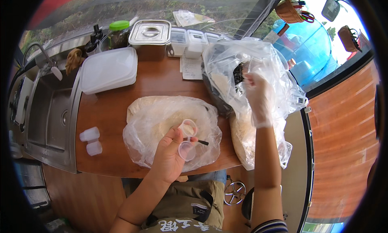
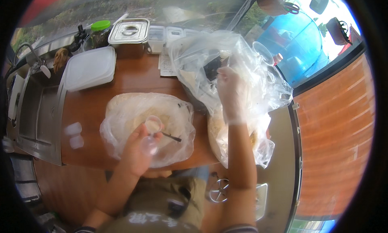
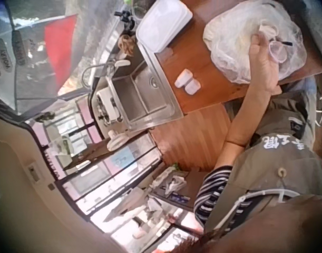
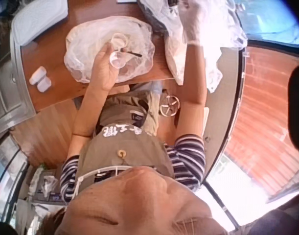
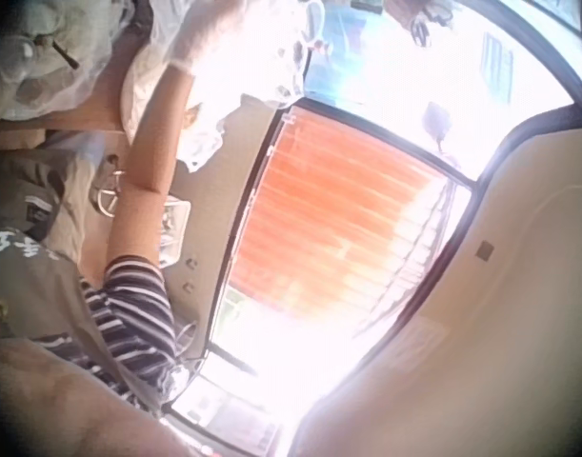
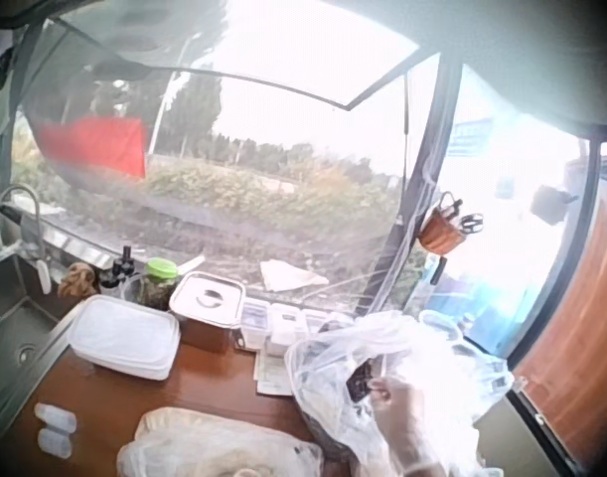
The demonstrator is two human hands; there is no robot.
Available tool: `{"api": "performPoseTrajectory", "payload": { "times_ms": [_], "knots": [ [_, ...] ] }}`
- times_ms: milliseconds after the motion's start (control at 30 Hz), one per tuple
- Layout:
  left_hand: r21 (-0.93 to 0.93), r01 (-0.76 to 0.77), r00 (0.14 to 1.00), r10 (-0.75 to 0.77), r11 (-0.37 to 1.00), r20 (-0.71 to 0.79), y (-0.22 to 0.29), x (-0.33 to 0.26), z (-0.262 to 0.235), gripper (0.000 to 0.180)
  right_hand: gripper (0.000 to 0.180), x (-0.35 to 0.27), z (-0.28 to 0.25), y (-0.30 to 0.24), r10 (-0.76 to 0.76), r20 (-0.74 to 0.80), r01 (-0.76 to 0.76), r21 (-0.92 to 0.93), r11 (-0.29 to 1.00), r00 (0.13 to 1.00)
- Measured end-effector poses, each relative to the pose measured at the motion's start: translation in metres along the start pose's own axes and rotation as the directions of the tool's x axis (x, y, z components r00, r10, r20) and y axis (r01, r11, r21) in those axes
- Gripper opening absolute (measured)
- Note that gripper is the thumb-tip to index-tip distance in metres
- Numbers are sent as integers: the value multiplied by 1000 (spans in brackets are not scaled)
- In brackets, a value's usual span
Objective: The person assembles small food items by scooping a white paste into plastic cups, adding dark and yellow toppings, and placing the finished cups into a white basket. The process is repeated multiple times.
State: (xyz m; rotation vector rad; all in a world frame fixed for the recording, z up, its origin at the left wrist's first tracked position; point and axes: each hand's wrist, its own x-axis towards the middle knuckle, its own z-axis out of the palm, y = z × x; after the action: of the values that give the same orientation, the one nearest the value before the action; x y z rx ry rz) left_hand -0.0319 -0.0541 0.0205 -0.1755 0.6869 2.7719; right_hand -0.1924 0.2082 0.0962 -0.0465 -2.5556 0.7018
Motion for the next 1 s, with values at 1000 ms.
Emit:
{"api": "performPoseTrajectory", "payload": {
  "times_ms": [1000],
  "knots": [
    [63,-10,1000,10,998,7,-73,156,124,45,22,43,-13,70,33,172,-154,761,630,985]
  ]
}}
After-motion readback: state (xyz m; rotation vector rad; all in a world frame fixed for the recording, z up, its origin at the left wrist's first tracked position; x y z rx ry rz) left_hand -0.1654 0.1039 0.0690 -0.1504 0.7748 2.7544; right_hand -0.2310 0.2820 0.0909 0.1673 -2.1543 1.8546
